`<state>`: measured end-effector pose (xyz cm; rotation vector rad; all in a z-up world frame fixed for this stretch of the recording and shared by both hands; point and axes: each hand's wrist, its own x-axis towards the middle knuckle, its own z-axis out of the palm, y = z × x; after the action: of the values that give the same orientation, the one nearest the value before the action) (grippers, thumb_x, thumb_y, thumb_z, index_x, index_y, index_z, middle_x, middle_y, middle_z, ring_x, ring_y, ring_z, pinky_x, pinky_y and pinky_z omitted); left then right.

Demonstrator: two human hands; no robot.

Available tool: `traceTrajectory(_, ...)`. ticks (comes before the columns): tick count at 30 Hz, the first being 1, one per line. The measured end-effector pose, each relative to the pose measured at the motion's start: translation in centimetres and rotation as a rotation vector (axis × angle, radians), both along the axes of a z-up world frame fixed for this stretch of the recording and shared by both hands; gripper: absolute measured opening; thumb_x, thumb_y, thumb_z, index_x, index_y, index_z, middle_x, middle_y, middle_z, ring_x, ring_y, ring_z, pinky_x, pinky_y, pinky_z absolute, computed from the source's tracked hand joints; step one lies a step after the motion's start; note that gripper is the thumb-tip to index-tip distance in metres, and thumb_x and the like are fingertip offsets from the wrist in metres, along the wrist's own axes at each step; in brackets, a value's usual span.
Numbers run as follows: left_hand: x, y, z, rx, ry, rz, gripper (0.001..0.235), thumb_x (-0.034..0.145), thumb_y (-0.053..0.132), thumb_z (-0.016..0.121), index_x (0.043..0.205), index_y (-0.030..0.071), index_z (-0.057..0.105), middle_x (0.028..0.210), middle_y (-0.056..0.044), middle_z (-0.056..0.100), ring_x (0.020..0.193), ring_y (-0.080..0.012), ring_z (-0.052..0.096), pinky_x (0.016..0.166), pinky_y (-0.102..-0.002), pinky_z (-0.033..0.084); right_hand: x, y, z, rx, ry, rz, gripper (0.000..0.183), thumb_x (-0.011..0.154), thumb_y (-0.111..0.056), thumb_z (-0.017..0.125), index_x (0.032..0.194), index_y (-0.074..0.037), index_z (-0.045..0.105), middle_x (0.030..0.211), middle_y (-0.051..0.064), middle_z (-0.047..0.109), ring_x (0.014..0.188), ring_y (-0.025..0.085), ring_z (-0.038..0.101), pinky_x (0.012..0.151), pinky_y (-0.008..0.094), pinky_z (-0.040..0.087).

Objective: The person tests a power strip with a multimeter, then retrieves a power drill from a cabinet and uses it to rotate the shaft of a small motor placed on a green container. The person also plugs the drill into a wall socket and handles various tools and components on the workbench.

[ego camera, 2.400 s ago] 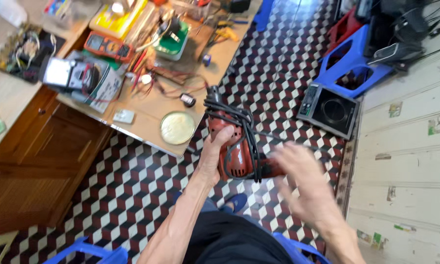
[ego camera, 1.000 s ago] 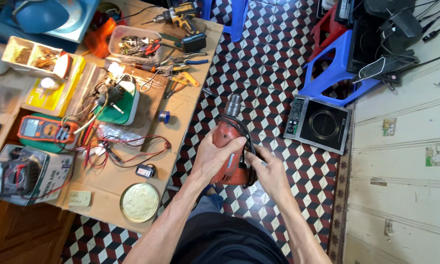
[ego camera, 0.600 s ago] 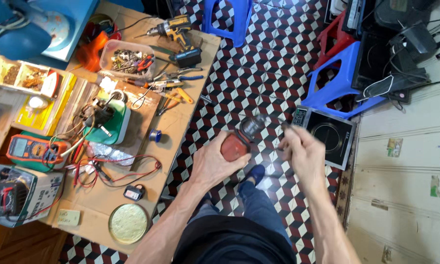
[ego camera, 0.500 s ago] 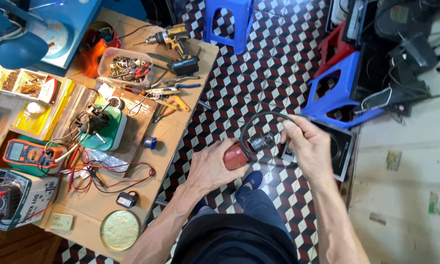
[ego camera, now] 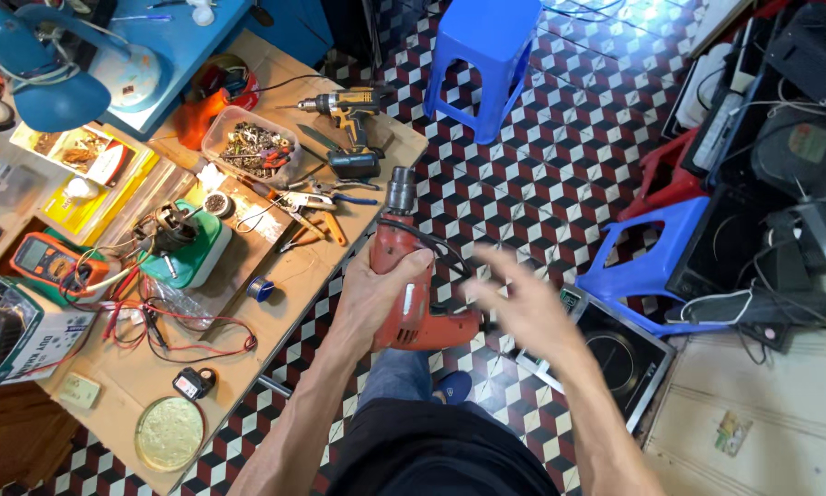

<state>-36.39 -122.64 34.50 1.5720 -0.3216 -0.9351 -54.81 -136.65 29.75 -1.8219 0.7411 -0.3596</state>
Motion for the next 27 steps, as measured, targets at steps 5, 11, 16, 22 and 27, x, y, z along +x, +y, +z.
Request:
traceTrajectory(5, 0.9, -4.6, -0.1, 0.059, -0.180, -0.058, 0.042, 0.078, 0.033, 0.083, 0.108, 0.008, 0.067, 0.090, 0.000, 0.070, 0.077, -0.0080, 0.065, 0.070, -0.025, 0.055, 3.8, -3.6, 0.0, 0.191, -0.011, 0.057, 0.025, 0.096, -0.013, 0.065, 0.119, -0.005, 0.070, 0.105, 0.007, 0.077, 0.100, 0.015, 0.073, 0.088, 0.029, 0.057)
traceTrajectory(11, 5.7, -10.1, 0.3, 0.019, -0.102, -0.185, 0.049, 0.075, 0.033, 0.085, 0.113, 0.008, 0.067, 0.094, -0.002, 0.072, 0.080, -0.0112, 0.068, 0.071, -0.028, 0.057, 7.5, -12.2, -2.7, 0.688, -0.385, -0.105, 0.016, 0.090, 0.006, 0.065, 0.105, -0.001, 0.068, 0.097, 0.008, 0.075, 0.094, 0.016, 0.071, 0.089, 0.030, 0.056)
traceTrajectory(16, 10.0, -14.5, 1.8, 0.379, -0.544, -0.567, 0.063, 0.069, 0.046, 0.086, 0.122, 0.015, 0.070, 0.095, -0.006, 0.075, 0.085, -0.0189, 0.071, 0.082, -0.035, 0.055, 12.8, -20.6, -1.4, 0.591, -0.553, -0.229, 0.017, 0.089, 0.007, 0.066, 0.104, -0.001, 0.067, 0.095, 0.011, 0.074, 0.083, 0.017, 0.068, 0.075, 0.029, 0.056)
traceTrajectory(22, 14.6, -15.5, -5.3, 0.192, -0.223, -0.100, 0.062, 0.072, 0.041, 0.085, 0.120, 0.008, 0.065, 0.100, -0.004, 0.073, 0.090, -0.0196, 0.073, 0.081, -0.037, 0.059, 9.7, -32.3, 1.2, 0.508, -0.849, -0.203, 0.015, 0.102, 0.011, 0.065, 0.099, -0.003, 0.059, 0.089, 0.007, 0.062, 0.066, 0.010, 0.052, 0.063, 0.022, 0.043)
traceTrajectory(27, 18.0, -11.2, -12.5, -0.109, 0.340, 0.549, 0.051, 0.080, 0.039, 0.080, 0.117, 0.007, 0.065, 0.093, -0.008, 0.070, 0.078, -0.0199, 0.070, 0.070, -0.035, 0.059, 15.2, -39.2, -5.9, 0.543, -0.627, -0.151, 0.010, 0.102, 0.009, 0.063, 0.102, 0.000, 0.059, 0.086, 0.010, 0.062, 0.059, 0.009, 0.048, 0.058, 0.023, 0.039)
